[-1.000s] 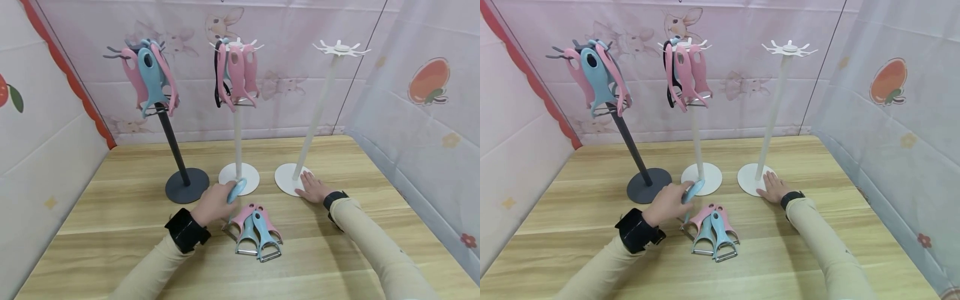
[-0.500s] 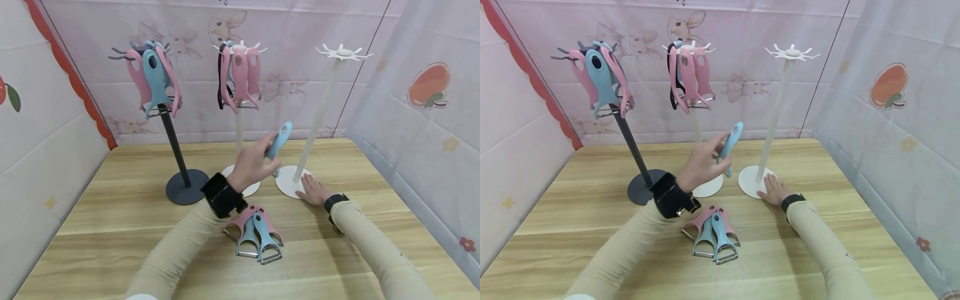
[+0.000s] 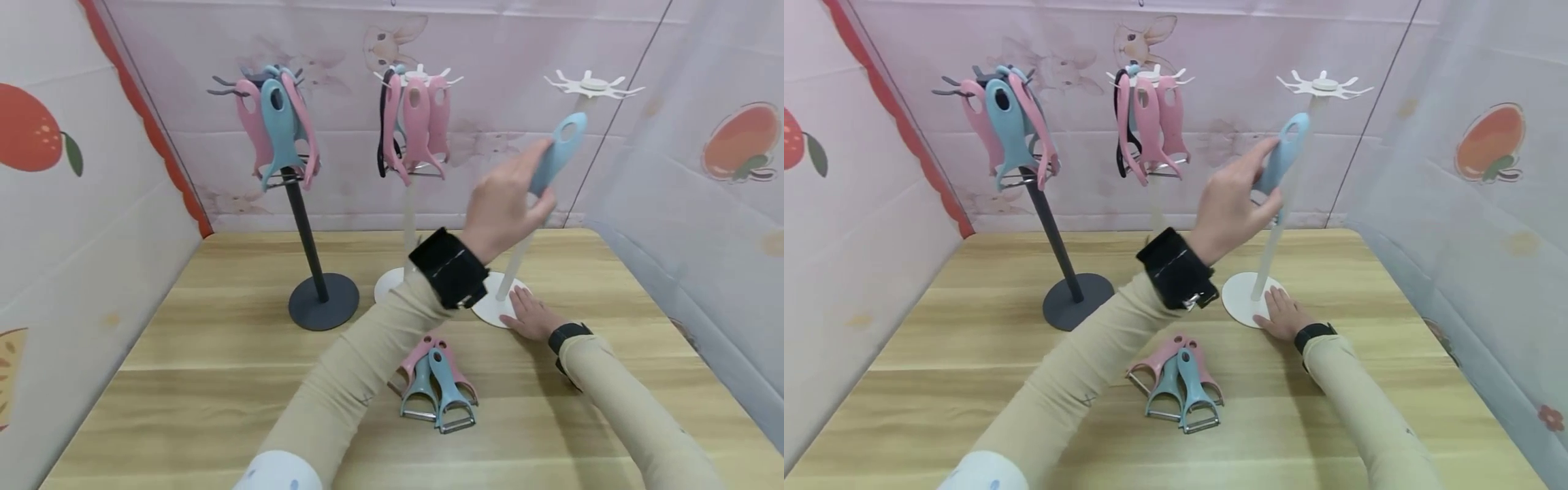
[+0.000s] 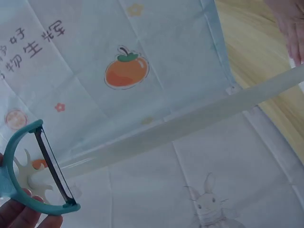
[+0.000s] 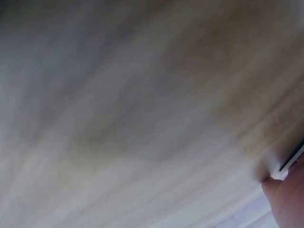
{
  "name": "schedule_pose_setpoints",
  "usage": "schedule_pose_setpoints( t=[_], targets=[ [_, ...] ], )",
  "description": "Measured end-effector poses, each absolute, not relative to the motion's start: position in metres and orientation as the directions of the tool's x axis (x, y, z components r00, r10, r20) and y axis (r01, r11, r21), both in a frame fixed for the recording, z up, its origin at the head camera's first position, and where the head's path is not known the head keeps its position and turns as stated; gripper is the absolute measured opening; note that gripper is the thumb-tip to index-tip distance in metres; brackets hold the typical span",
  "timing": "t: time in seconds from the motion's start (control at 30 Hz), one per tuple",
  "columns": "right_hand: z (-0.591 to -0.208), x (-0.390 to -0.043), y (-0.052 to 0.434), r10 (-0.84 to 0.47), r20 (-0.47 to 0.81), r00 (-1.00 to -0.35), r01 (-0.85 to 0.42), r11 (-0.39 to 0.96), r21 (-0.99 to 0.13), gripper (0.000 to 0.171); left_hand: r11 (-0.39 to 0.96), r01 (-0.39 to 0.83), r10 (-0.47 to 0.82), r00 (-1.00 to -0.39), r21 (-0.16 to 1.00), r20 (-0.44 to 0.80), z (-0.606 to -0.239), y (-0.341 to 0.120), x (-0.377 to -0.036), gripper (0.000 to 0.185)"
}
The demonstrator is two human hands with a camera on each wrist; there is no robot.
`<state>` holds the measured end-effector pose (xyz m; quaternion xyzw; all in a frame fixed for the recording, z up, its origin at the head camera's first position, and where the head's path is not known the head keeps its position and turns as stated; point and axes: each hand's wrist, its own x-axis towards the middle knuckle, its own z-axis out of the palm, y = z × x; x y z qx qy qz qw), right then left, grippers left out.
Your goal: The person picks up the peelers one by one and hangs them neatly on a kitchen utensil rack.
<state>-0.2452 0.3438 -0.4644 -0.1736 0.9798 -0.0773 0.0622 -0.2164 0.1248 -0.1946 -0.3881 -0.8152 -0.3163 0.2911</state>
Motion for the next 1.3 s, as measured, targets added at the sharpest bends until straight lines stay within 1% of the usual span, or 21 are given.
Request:
schedule_pose_setpoints(
  t=[0.07, 0.23, 0.37, 0.57, 0.83, 0.93, 1.07, 1.3],
  targets=[
    [-0.465, -0.245, 0.345, -0.365, -0.072, -0.928, -0.35, 0.921, -0.169, 0.075, 0.538, 0.798, 0.448, -0.544, 0.272, 0.71, -0.187, 0.131, -0.215, 0.054],
    [-0.468, -0.246, 0.345, -0.375, -0.065, -0.925, -0.362, 0.919, -0.155, 0.076, 0.616, 0.749, 0.407, -0.569, 0.245, 0.714, -0.178, 0.143, -0.216, 0.052],
    [-0.467, -0.242, 0.343, -0.348, -0.085, -0.934, -0.329, 0.927, -0.18, 0.075, 0.656, 0.719, 0.381, -0.576, 0.228, 0.723, -0.172, 0.152, -0.219, 0.052],
    [-0.462, -0.234, 0.339, -0.309, -0.119, -0.943, -0.277, 0.933, -0.229, 0.079, 0.71, 0.682, 0.39, -0.588, 0.175, 0.709, -0.166, 0.168, -0.222, 0.055],
    [-0.456, -0.236, 0.334, -0.302, -0.145, -0.942, -0.261, 0.933, -0.247, 0.081, 0.785, 0.602, 0.373, -0.65, 0.148, 0.662, -0.17, 0.175, -0.227, 0.061],
    [-0.457, -0.238, 0.334, -0.299, -0.159, -0.941, -0.255, 0.934, -0.249, 0.082, 0.791, 0.594, 0.37, -0.656, 0.147, 0.658, -0.173, 0.175, -0.229, 0.058],
    [-0.457, -0.24, 0.334, -0.295, -0.165, -0.941, -0.247, 0.933, -0.263, 0.082, 0.772, 0.613, 0.373, -0.649, 0.165, 0.663, -0.177, 0.173, -0.23, 0.057],
    [-0.459, -0.238, 0.337, -0.291, -0.172, -0.941, -0.239, 0.933, -0.27, 0.083, 0.694, 0.688, 0.4, -0.614, 0.213, 0.68, -0.192, 0.166, -0.225, 0.061]
  ],
)
